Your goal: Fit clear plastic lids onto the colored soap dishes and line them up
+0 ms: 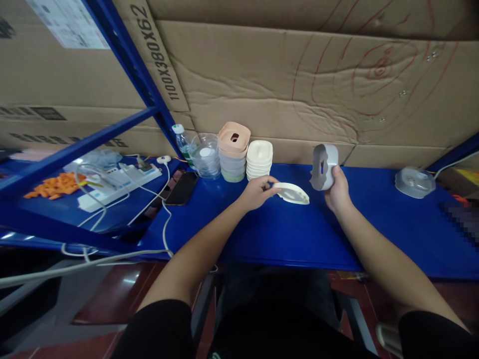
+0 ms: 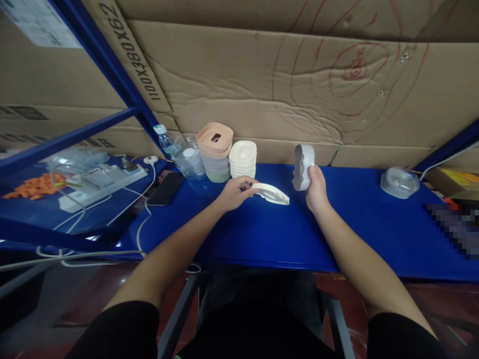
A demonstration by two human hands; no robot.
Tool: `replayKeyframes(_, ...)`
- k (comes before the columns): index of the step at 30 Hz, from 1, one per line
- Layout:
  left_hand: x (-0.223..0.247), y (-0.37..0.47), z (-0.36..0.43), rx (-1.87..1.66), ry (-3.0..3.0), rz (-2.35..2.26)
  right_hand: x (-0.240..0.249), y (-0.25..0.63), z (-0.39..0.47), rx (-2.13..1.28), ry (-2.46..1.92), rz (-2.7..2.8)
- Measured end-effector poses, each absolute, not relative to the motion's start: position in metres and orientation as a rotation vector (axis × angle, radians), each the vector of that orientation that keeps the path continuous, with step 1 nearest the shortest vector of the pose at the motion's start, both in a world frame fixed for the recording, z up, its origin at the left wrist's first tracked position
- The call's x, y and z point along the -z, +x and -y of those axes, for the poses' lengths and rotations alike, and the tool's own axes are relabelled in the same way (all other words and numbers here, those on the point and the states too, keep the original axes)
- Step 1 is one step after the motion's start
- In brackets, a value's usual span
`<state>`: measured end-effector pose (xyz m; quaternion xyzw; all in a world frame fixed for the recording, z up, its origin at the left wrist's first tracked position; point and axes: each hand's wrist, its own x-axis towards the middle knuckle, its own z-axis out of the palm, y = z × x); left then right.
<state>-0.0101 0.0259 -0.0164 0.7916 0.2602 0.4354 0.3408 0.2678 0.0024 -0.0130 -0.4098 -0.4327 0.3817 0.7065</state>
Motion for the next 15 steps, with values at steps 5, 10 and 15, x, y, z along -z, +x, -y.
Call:
replayKeyframes(5,0.007,-0.019,-0.032,-1.483,1.913,-0.713,0.013,0.282,-0.009,-0.787,-0.959,0.918)
replayKeyframes(10,-0.002,-0.044,-0.041,-1.905,2.378,-0.960,0.016,0.281,-0.008,-0.801,-1.044,1.007)
replayKeyframes(15,0.006,-0.053,-0.057,-1.856,2.536,-1.226,0.019,0.272,-0.003,-0.745,-1.134,1.160)
